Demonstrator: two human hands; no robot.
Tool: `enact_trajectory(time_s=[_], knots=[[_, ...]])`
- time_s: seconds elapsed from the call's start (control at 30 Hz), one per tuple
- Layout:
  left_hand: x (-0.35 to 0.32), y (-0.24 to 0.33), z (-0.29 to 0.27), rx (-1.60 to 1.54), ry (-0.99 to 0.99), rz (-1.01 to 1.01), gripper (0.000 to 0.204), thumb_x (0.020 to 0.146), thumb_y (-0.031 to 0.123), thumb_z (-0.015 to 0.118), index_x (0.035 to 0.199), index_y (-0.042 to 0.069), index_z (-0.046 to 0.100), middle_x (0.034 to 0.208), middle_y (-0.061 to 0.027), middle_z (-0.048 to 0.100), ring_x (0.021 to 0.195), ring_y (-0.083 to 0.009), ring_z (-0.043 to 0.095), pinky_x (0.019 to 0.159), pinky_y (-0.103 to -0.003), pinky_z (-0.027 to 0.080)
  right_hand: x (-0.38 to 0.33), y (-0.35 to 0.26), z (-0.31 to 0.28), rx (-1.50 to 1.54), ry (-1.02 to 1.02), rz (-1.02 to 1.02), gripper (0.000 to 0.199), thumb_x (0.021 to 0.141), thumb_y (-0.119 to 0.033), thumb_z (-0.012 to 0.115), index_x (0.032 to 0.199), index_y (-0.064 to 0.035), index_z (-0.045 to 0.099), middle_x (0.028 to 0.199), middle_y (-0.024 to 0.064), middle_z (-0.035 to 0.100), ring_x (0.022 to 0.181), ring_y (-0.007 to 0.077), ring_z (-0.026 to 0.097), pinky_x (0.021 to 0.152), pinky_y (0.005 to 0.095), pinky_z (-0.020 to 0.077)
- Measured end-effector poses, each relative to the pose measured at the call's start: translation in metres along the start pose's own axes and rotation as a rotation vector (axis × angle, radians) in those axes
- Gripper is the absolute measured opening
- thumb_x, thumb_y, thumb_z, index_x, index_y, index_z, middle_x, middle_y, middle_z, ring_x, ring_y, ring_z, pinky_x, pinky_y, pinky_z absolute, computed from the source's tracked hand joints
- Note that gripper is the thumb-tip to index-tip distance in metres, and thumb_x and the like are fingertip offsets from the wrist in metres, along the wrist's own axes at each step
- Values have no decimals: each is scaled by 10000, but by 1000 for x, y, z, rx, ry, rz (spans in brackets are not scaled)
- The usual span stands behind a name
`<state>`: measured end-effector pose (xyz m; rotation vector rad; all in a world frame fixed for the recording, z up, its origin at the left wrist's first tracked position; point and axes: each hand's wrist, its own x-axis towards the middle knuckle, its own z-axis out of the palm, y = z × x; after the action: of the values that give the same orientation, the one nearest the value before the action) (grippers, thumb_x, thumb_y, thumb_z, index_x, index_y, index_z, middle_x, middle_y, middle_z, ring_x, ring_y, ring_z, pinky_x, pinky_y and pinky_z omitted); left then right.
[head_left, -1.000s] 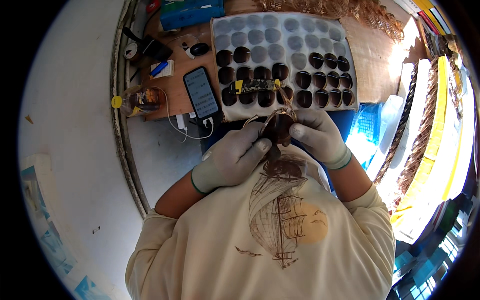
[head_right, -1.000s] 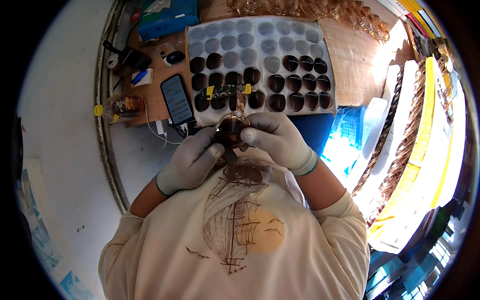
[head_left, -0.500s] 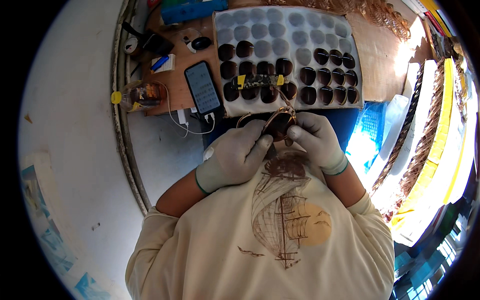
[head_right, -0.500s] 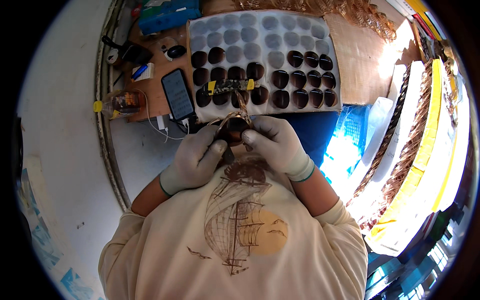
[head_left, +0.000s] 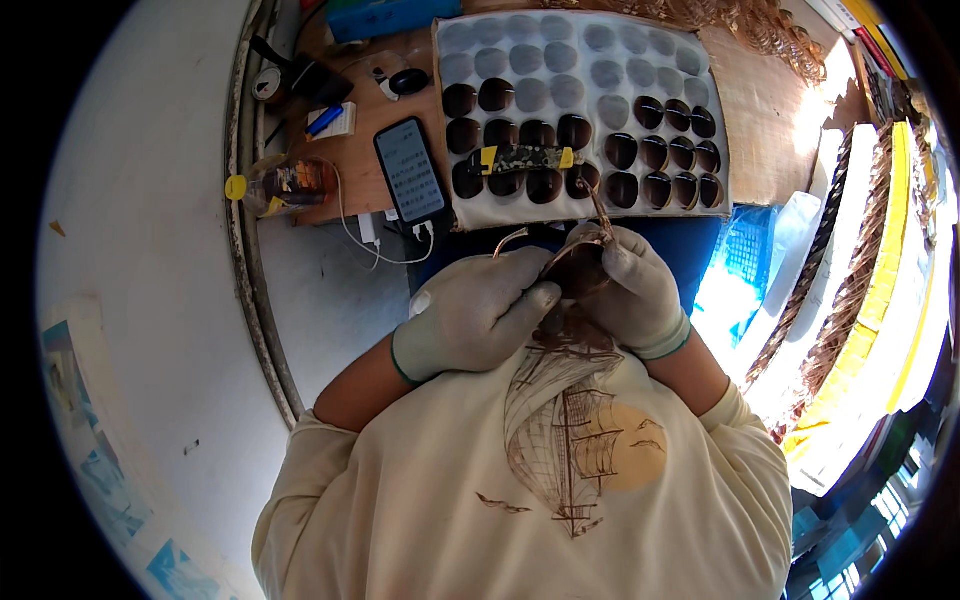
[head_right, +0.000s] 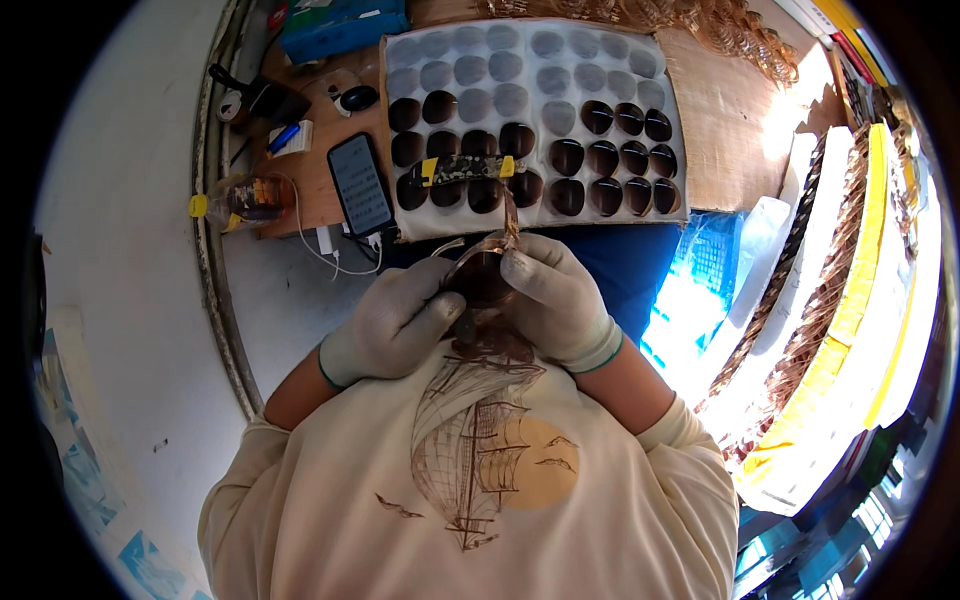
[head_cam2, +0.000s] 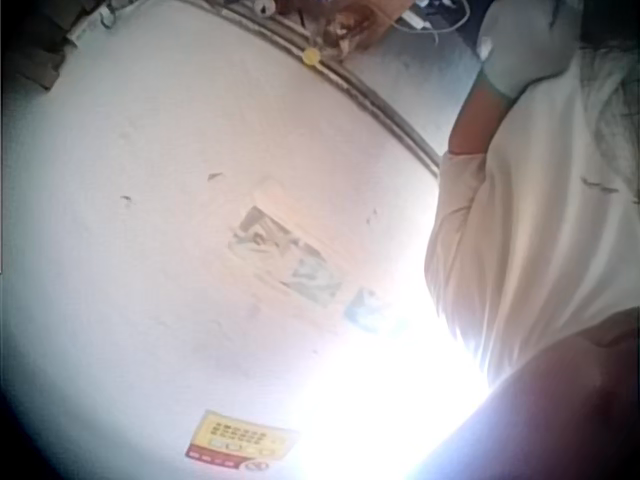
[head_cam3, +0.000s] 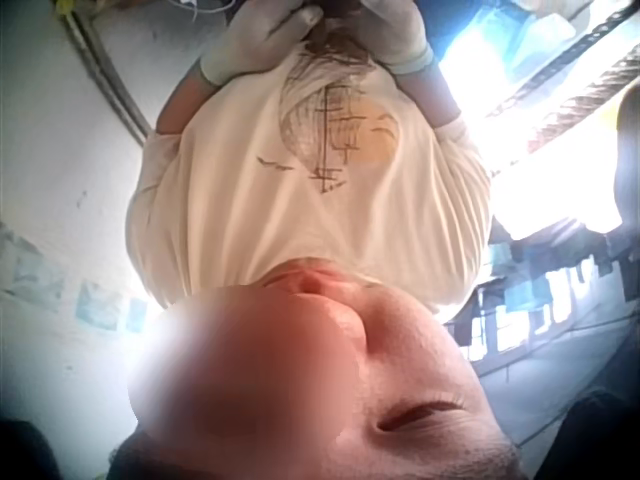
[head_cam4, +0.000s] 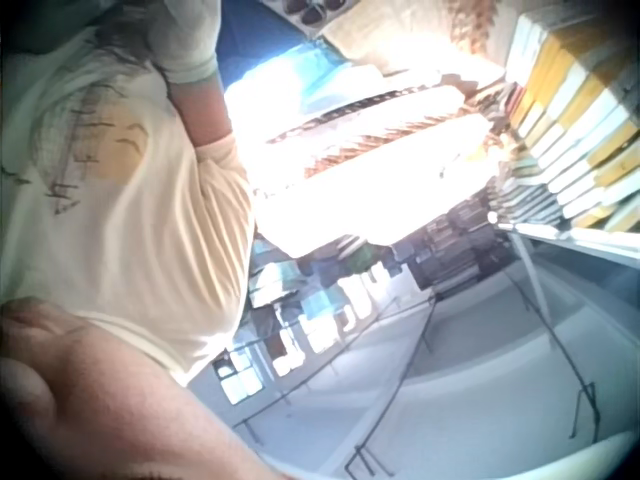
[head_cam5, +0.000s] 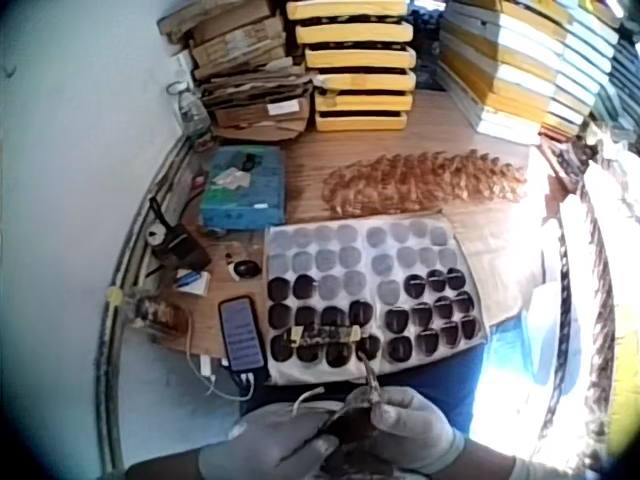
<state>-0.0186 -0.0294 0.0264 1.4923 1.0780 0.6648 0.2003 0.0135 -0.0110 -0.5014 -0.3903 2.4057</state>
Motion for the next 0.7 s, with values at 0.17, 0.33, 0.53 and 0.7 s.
enact_trajectory(time_s=[0.17, 0.33, 0.53, 0.7], knots=[[-1, 1, 1, -143, 78, -72, 299, 1020, 194, 500, 1225, -12, 574, 871, -150, 714, 797, -306, 702, 719, -384, 544, -3, -7, 29, -697, 246, -66, 323, 1015, -192, 588, 1189, 74, 648, 1006, 64, 688, 916, 108, 611, 819, 271, 506], [-2, -1, -3, -123, 31, -82, 326, 1027, 215, 502, 1217, -36, 586, 841, -102, 696, 724, -191, 663, 692, -325, 525, -14, -15, 23, -742, 232, 11, 301, 1020, -190, 582, 1132, 76, 669, 859, 1, 651, 754, 39, 514, 671, 209, 445], [-8, 15, -14, -10, 37, -75, 222, 958, 171, 575, 1092, 0, 618, 796, -191, 671, 732, -360, 696, 666, -396, 535, -13, -6, 36, -761, 180, -99, 255, 1007, -166, 605, 1093, 65, 672, 895, 3, 654, 805, 62, 555, 719, 249, 484], [-11, 17, -17, -77, 77, -29, 168, 943, 125, 606, 1047, -6, 616, 767, -183, 660, 656, -314, 677, 612, -365, 518, -11, -15, 36, -982, 77, -127, 242, 960, -154, 667, 1083, 54, 672, 952, 69, 673, 840, 109, 603, 760, 287, 509]])
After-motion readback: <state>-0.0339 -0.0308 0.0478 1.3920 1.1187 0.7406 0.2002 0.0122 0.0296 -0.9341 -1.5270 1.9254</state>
